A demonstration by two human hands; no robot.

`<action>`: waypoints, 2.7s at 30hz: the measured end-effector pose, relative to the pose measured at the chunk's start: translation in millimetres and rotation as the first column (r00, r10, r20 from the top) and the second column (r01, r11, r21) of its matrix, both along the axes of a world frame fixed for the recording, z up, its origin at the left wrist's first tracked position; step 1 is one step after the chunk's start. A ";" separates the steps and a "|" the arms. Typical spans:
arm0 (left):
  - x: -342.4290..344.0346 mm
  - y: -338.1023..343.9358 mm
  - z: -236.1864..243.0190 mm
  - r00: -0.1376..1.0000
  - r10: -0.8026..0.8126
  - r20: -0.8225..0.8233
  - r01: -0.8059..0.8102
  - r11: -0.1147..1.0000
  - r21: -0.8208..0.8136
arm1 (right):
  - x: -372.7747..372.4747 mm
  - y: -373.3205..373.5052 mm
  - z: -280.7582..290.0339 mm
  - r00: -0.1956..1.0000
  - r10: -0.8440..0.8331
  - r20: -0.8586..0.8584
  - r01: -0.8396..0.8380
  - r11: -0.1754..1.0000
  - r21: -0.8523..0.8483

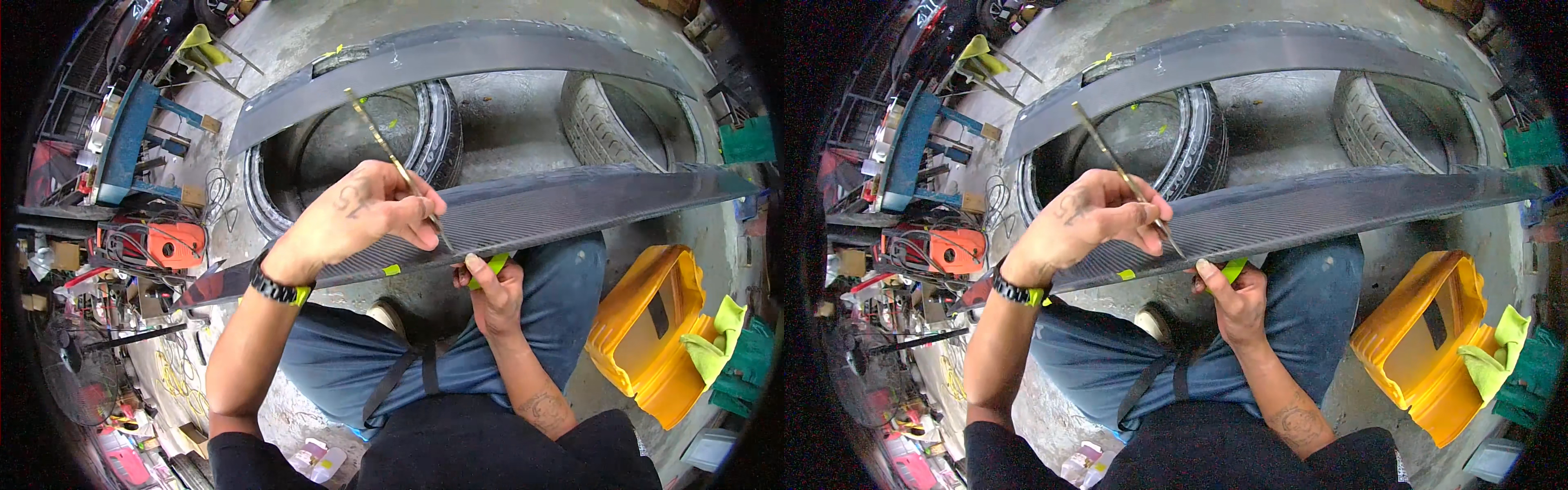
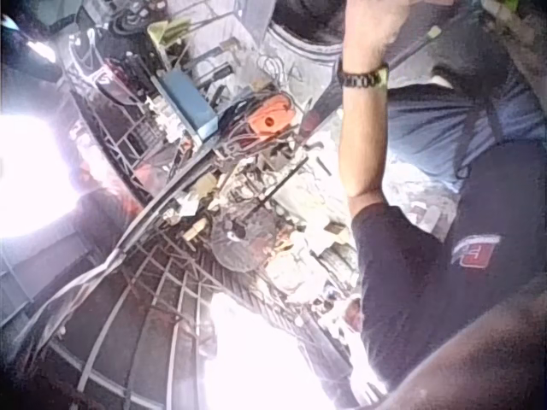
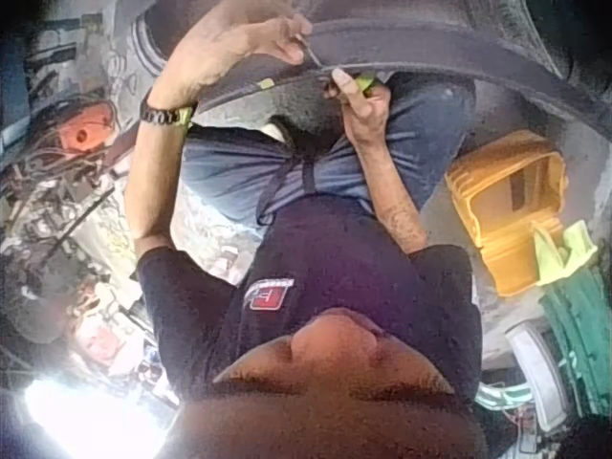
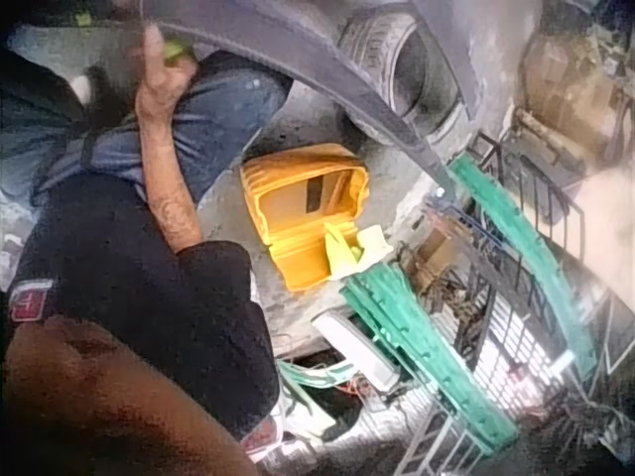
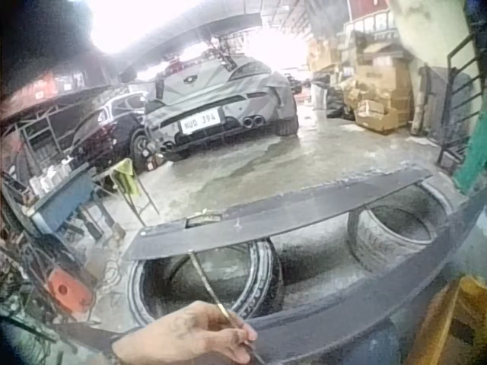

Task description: The person prepares a carbon fiber automotive part by applying yellow tape to its edges and using a thin tool to press the tape into the contours.

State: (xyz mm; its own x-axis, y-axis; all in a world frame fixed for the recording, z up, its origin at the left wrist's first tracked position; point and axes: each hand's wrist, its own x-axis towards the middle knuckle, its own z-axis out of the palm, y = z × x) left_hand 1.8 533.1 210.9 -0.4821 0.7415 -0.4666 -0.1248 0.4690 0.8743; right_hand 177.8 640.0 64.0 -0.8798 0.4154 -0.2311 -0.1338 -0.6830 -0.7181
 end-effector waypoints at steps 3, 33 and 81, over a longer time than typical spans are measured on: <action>-13.6 10.3 -3.6 0.986 -0.139 0.087 0.140 0.990 0.001 | -0.6 -0.1 -3.3 1.000 -0.010 0.004 0.010 1.000 -0.004; 32.9 93.9 50.5 0.259 -0.899 -0.352 0.732 0.421 -0.537 | 1.8 -5.8 -20.1 0.975 -0.164 -0.148 0.145 0.981 -0.129; 171.6 -63.9 -63.5 0.707 0.701 -0.090 -0.591 0.656 0.470 | 44.3 -2.0 12.7 0.952 0.282 -0.120 -0.236 0.924 0.300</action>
State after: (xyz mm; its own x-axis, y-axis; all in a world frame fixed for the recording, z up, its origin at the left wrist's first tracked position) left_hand 173.3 469.2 147.5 -0.9603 0.2785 -0.0175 -0.0252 -0.0240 0.9994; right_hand 222.1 638.0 76.7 -0.9807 0.1950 0.0118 -0.1067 -0.4844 -0.8683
